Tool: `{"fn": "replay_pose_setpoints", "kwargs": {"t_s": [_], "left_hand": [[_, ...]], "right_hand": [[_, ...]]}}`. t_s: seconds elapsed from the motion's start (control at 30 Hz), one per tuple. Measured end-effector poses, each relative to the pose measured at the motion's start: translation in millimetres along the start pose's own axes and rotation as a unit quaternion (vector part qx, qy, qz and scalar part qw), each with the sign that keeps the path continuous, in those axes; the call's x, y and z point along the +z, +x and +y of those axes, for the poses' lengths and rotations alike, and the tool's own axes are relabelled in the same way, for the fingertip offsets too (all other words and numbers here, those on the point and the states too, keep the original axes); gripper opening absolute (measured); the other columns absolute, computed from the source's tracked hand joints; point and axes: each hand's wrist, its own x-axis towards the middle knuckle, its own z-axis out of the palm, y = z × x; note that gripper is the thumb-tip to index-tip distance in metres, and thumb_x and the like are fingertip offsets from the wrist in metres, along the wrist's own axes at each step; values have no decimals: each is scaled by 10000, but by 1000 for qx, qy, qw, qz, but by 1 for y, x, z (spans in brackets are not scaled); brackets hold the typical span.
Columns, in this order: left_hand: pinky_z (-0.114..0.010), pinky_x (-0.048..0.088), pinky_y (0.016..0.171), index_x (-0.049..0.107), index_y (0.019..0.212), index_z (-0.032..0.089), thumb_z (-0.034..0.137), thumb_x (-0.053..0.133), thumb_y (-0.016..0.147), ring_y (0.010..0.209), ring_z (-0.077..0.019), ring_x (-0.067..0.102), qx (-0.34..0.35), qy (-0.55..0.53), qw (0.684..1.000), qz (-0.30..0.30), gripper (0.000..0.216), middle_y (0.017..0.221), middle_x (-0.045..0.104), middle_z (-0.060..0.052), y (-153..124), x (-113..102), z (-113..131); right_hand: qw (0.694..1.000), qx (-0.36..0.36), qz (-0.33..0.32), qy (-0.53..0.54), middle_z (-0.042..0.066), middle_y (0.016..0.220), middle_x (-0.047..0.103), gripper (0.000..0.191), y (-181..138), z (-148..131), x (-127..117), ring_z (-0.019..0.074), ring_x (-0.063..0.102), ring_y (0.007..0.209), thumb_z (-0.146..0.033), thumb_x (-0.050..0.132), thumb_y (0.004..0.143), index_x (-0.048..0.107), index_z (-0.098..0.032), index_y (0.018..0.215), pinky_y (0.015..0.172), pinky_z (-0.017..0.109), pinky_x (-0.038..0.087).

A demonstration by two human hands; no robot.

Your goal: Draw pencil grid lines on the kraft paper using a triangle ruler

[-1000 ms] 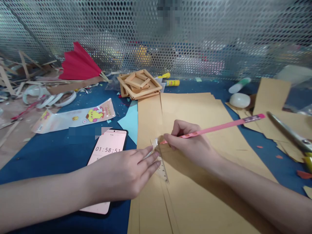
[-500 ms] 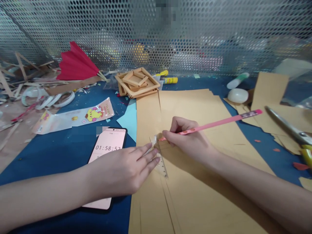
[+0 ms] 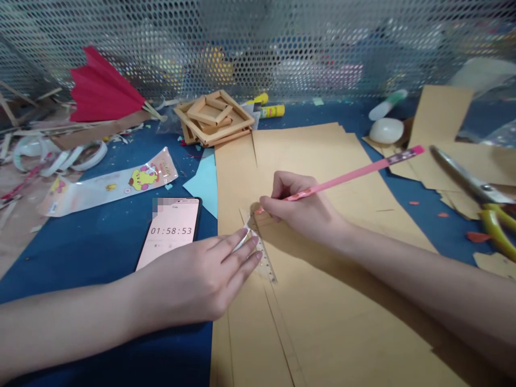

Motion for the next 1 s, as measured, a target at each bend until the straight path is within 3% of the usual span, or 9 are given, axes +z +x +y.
{"fn": "replay_pose_setpoints", "kwargs": {"t_s": [1.0], "left_hand": [[-355,502,877,527,1246,23,89,393,903,1173,-291,544,-8,20,1000,-2,374,1283,535,-184,0,0,4]], "right_hand": [[1000,11,-2,7,-59,522,443,265,-1,-2,0,79,380,492,-154,605,716,386,-201,574,458,240,284]]}}
